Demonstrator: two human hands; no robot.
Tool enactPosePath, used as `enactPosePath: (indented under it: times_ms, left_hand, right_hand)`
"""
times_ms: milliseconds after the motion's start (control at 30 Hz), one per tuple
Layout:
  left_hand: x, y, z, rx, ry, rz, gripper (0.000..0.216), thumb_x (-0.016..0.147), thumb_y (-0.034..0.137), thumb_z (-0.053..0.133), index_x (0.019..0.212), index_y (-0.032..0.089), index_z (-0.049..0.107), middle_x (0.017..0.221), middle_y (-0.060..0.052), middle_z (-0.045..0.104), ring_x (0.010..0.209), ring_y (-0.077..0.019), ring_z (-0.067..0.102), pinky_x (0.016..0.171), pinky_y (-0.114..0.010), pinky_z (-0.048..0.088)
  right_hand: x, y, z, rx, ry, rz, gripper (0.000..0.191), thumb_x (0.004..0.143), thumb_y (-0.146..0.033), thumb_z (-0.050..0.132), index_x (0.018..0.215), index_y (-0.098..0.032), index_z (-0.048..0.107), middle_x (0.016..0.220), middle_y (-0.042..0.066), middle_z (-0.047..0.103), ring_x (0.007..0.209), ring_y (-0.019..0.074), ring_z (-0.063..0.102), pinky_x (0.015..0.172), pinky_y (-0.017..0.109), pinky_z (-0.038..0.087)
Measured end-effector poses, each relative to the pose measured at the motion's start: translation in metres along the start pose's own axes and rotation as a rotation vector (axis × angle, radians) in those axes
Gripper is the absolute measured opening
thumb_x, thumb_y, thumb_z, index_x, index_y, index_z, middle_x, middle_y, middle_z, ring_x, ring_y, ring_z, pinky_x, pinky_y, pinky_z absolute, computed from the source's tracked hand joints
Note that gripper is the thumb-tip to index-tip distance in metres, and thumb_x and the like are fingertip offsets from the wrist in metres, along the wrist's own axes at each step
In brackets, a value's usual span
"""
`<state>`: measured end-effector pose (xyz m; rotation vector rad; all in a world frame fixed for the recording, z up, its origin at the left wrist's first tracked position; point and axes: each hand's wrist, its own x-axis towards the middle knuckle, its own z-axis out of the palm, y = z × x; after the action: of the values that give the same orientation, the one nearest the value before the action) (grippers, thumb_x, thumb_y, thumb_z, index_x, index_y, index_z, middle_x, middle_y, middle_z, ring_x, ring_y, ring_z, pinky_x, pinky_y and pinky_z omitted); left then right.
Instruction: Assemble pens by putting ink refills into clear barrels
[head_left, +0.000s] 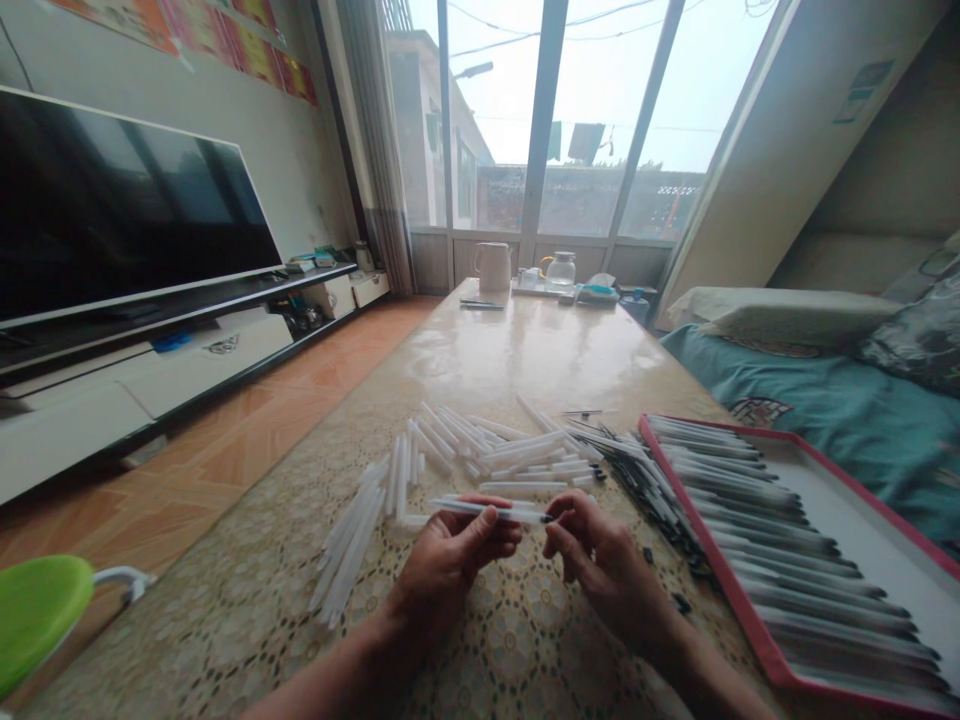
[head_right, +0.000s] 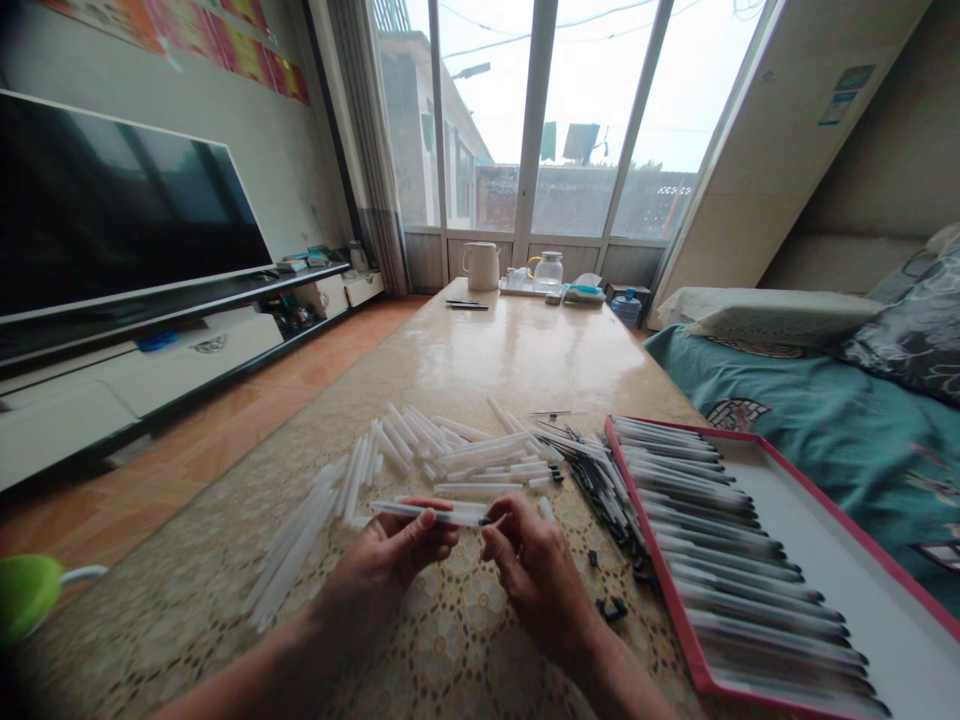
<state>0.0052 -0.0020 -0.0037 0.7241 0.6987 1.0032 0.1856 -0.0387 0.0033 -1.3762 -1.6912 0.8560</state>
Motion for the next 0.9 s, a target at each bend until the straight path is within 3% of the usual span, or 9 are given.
enactPosePath:
  times_ms: [167, 333, 500, 667, 833, 900]
  left_hand:
    - [0.0008, -0.0020, -0.0032, 0.025, -0.059, 0.005, 0.021, 0.071, 0.026, 0.074, 0.085, 0.010, 0.070, 0.073, -0.009, 0.073, 0.066, -0.0157, 0.067, 0.065, -0.025, 0.052]
    - [0.0013, -0.0033, -0.0046, 0.025, -0.063, 0.014, 0.021, 0.072, 0.027, 0.073, 0.085, 0.011, 0.070, 0.072, -0.008, 0.073, 0.066, -0.0150, 0.067, 0.066, -0.026, 0.052]
    - [0.0001, -0.0035, -0.0040, 0.039, -0.068, 0.000, 0.023, 0.070, 0.029, 0.075, 0.084, 0.012, 0.070, 0.073, -0.008, 0.073, 0.066, -0.0154, 0.067, 0.065, -0.025, 0.052]
    - [0.0009, -0.0030, -0.0041, 0.029, -0.060, 0.011, 0.023, 0.071, 0.029, 0.074, 0.085, 0.012, 0.070, 0.073, -0.008, 0.073, 0.066, -0.0144, 0.067, 0.066, -0.025, 0.051]
    - [0.0015, -0.0042, -0.0056, 0.045, -0.088, 0.009, 0.022, 0.072, 0.029, 0.073, 0.087, 0.012, 0.069, 0.074, -0.008, 0.073, 0.066, -0.0151, 0.067, 0.065, -0.025, 0.052]
    - [0.0016, -0.0048, -0.0061, 0.047, -0.080, 0.018, 0.022, 0.073, 0.029, 0.073, 0.087, 0.012, 0.069, 0.074, -0.008, 0.073, 0.066, -0.0151, 0.067, 0.066, -0.026, 0.052]
  right_hand:
    - [-0.0002, 0.0031, 0.0010, -0.087, -0.006, -0.021, 0.040, 0.095, -0.042, 0.031, 0.067, -0.019, 0.048, 0.053, -0.002, 0.055, 0.045, 0.0101, 0.048, 0.050, 0.021, 0.036]
    - [-0.0001, 0.0025, 0.0004, -0.091, -0.026, -0.024, 0.025, 0.093, -0.041, 0.038, 0.087, -0.020, 0.050, 0.058, -0.003, 0.059, 0.048, 0.0105, 0.050, 0.051, 0.021, 0.035]
    - [-0.0003, 0.0051, 0.0017, -0.143, -0.027, -0.043, 0.042, 0.096, -0.041, 0.029, 0.065, -0.020, 0.047, 0.053, -0.002, 0.056, 0.050, 0.0108, 0.050, 0.053, 0.022, 0.035]
    - [-0.0005, 0.0053, 0.0004, -0.101, -0.047, -0.009, 0.027, 0.094, -0.042, 0.034, 0.085, -0.020, 0.048, 0.055, -0.004, 0.060, 0.050, 0.0117, 0.053, 0.053, 0.022, 0.037]
    - [-0.0003, 0.0060, 0.0000, -0.158, -0.045, -0.038, 0.043, 0.096, -0.043, 0.026, 0.065, -0.020, 0.046, 0.054, -0.001, 0.058, 0.052, 0.0120, 0.054, 0.056, 0.023, 0.037]
    - [-0.0004, 0.0058, -0.0002, -0.147, -0.042, -0.032, 0.040, 0.096, -0.044, 0.027, 0.071, -0.020, 0.048, 0.054, -0.002, 0.059, 0.052, 0.0121, 0.055, 0.055, 0.022, 0.038]
